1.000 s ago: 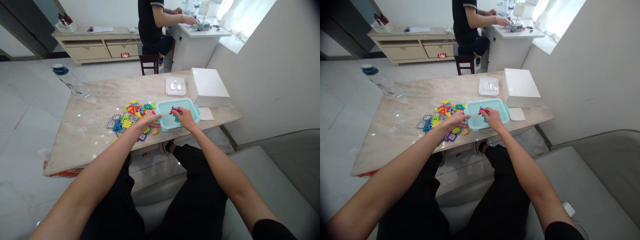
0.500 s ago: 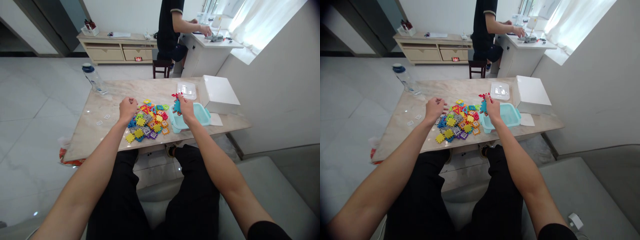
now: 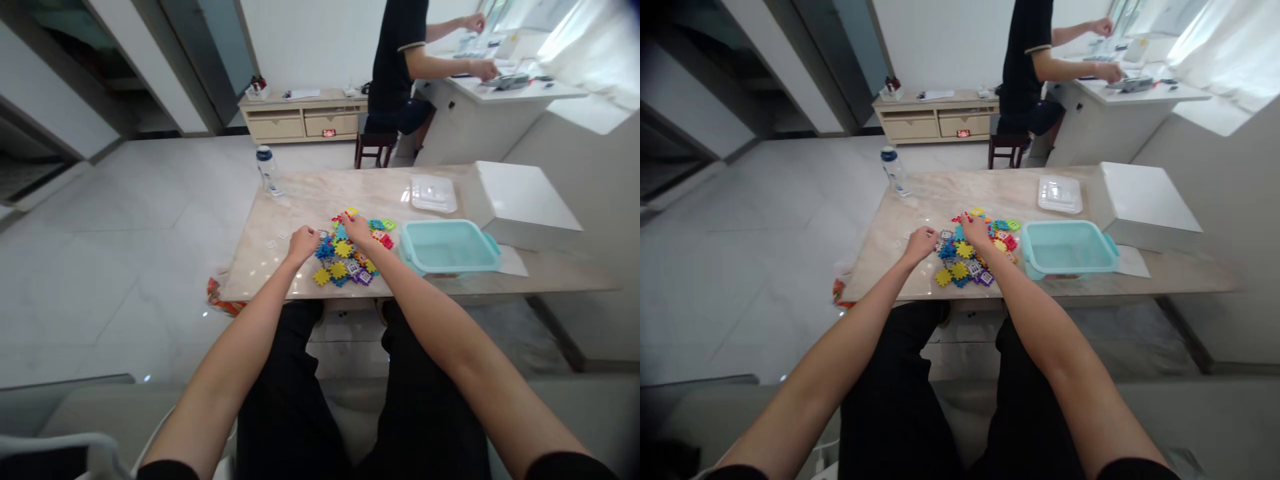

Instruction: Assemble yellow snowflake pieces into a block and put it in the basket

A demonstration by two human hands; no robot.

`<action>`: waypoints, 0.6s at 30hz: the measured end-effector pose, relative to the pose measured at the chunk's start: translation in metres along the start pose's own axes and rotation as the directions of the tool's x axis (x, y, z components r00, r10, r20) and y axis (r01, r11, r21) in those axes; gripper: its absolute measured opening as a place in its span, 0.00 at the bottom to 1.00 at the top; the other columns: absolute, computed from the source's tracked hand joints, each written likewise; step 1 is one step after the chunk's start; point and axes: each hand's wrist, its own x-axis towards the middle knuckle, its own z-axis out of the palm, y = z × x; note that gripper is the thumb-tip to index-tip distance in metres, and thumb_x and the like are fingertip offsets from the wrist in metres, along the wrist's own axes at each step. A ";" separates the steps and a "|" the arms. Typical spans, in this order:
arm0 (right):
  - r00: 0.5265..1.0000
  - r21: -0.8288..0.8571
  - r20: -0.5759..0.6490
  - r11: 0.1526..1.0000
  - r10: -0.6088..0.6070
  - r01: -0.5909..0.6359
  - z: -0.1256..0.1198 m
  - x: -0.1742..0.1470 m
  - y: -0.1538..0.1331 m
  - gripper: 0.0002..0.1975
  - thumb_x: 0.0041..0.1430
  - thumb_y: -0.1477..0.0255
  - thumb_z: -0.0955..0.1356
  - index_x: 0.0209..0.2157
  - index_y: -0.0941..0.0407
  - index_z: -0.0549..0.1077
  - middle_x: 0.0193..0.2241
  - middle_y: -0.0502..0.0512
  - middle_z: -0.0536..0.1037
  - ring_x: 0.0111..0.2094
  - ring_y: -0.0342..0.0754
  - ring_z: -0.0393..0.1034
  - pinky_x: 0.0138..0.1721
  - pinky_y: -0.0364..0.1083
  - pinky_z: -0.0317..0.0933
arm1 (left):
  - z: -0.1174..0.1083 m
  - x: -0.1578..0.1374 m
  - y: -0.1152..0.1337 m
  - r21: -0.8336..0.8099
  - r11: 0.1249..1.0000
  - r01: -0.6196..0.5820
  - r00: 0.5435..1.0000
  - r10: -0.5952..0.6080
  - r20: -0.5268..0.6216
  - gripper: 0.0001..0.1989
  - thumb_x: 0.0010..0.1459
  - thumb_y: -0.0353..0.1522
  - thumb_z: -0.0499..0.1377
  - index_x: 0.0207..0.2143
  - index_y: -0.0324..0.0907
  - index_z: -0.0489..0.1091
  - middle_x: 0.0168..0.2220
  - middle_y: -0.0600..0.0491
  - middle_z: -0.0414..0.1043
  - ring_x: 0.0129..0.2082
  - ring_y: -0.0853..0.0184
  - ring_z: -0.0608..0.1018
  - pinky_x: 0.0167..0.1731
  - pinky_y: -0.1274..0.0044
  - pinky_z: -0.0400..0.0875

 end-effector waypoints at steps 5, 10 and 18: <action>0.994 -0.161 0.104 0.987 -0.008 0.025 0.054 -0.001 -0.010 0.23 0.77 0.59 0.63 0.40 0.62 0.81 0.27 0.65 0.82 0.31 0.55 0.80 0.37 0.47 0.72 | -0.004 -0.006 -0.034 0.047 0.996 0.072 0.990 -0.077 0.116 0.14 0.66 0.37 0.60 0.48 0.38 0.77 0.37 0.41 0.85 0.39 0.56 0.86 0.44 0.71 0.74; 0.979 -0.417 0.204 0.902 -0.028 0.113 0.071 -0.003 -0.026 0.18 0.74 0.66 0.66 0.48 0.66 0.82 0.45 0.75 0.85 0.48 0.58 0.82 0.47 0.46 0.71 | -0.006 -0.001 -0.073 0.070 0.991 0.114 0.965 -0.127 0.228 0.21 0.62 0.38 0.64 0.54 0.37 0.72 0.40 0.40 0.84 0.37 0.54 0.86 0.41 0.71 0.75; 0.960 -0.470 0.264 0.856 -0.098 0.216 0.059 -0.010 -0.027 0.15 0.68 0.77 0.66 0.48 0.65 0.83 0.50 0.73 0.84 0.51 0.58 0.81 0.51 0.46 0.69 | 0.021 0.007 -0.085 0.189 0.978 -0.084 0.976 0.043 0.213 0.16 0.62 0.32 0.61 0.51 0.37 0.73 0.51 0.37 0.80 0.53 0.50 0.81 0.55 0.66 0.74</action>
